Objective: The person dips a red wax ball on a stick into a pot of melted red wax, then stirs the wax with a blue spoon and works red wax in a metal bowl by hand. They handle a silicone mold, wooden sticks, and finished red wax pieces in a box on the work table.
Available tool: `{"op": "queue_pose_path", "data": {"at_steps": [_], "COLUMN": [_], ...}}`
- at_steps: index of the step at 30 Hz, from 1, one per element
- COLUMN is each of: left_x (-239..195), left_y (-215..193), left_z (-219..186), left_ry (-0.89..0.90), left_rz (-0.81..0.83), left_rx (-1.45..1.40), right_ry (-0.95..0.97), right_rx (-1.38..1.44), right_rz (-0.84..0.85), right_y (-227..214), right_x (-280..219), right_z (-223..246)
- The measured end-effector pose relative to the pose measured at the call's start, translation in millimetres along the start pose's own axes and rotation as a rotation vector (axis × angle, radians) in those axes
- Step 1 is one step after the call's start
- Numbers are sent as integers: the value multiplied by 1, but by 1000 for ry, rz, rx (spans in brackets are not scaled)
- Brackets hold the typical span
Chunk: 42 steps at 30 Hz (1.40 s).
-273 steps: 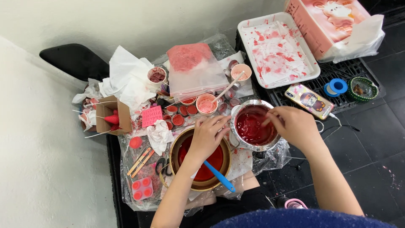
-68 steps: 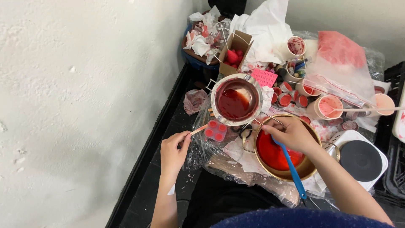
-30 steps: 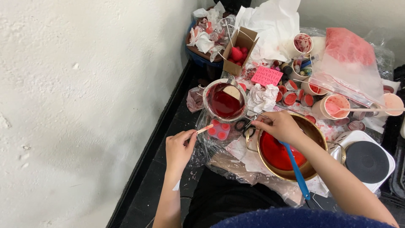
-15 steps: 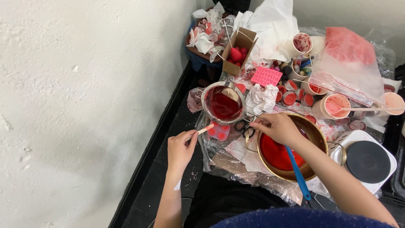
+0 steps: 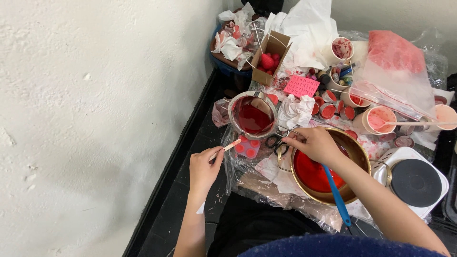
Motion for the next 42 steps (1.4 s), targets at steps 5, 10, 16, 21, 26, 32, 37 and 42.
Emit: {"op": "queue_pose_path", "data": {"at_steps": [5, 10, 16, 21, 26, 32, 37, 42], "left_x": [-1, -1, -1, -1, -1, 0, 0, 0], "left_y": [0, 1, 1, 0, 0, -1, -1, 0], "left_z": [1, 2, 0, -1, -1, -3, -4, -4], "left_ry": [-4, -21, -1, 12, 14, 9, 4, 8], "left_rz": [-3, 8, -8, -5, -8, -3, -7, -16], "left_rx": [4, 0, -15, -18, -26, -13, -7, 8], "right_ry": [15, -29, -39, -40, -15, -59, -35, -38], "right_rx": [-25, -35, -67, -62, -70, -54, -100, -104], "right_rz": [22, -2, -5, -7, 2, -16, -8, -15], "right_y": [1, 0, 0, -3, -2, 0, -3, -6], "right_x": [0, -1, -1, -2, -1, -1, 0, -1], "right_z": [-4, -3, -3, 2, 1, -2, 0, 2]}}
Point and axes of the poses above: each hand's wrist, its own x-axis towards the middle knuckle, its own y-axis out of the palm, z = x × y, the point moved 4 cm from there along x, towards the middle knuckle, and after that the axes turned 3 degrees about x, right-handed, at the moved point
